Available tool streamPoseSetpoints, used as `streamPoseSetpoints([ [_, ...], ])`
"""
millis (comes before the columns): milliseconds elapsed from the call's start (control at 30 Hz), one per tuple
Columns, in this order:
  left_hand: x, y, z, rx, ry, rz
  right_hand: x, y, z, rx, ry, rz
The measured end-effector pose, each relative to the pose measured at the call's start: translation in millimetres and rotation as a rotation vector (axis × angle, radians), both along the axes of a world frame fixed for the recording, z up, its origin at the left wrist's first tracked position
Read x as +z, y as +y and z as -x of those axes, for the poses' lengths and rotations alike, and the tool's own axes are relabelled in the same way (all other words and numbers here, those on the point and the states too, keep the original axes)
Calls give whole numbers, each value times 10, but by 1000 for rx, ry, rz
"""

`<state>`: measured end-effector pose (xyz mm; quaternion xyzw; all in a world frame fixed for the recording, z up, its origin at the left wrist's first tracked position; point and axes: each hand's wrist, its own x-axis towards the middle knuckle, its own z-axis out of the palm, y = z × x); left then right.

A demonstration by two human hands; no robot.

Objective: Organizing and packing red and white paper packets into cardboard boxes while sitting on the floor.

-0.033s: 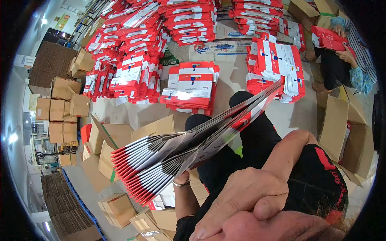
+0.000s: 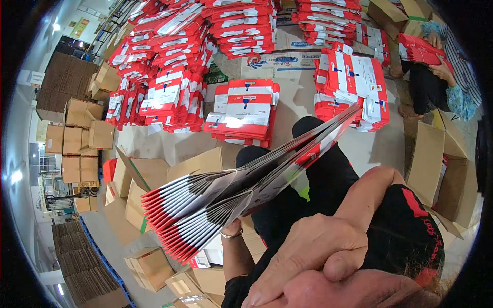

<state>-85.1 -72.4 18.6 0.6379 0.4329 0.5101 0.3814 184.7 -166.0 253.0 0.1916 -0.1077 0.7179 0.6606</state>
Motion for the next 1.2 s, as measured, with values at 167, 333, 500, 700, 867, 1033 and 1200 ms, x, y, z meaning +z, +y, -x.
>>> streamPoseSetpoints([
  [167,100,37,-163,12,-61,46,-10,-84,17,-18,-128,-85],
  [333,159,89,-141,-21,-149,78,-189,233,-677,-575,-1070,-486],
  [500,277,127,-174,-6,-228,138,-522,247,-1333,-1478,-1314,214],
  [700,330,148,-320,-24,-282,231,-1047,335,-1512,-965,-1361,474],
  [867,445,7,-184,-112,-309,305,-1125,379,-1399,-861,-1458,568],
  [1033,487,70,-506,-142,-336,352,-947,356,-1293,-970,-1259,558],
  [1200,598,74,-738,-125,-363,383,-1077,427,-1430,-926,-1315,419],
])
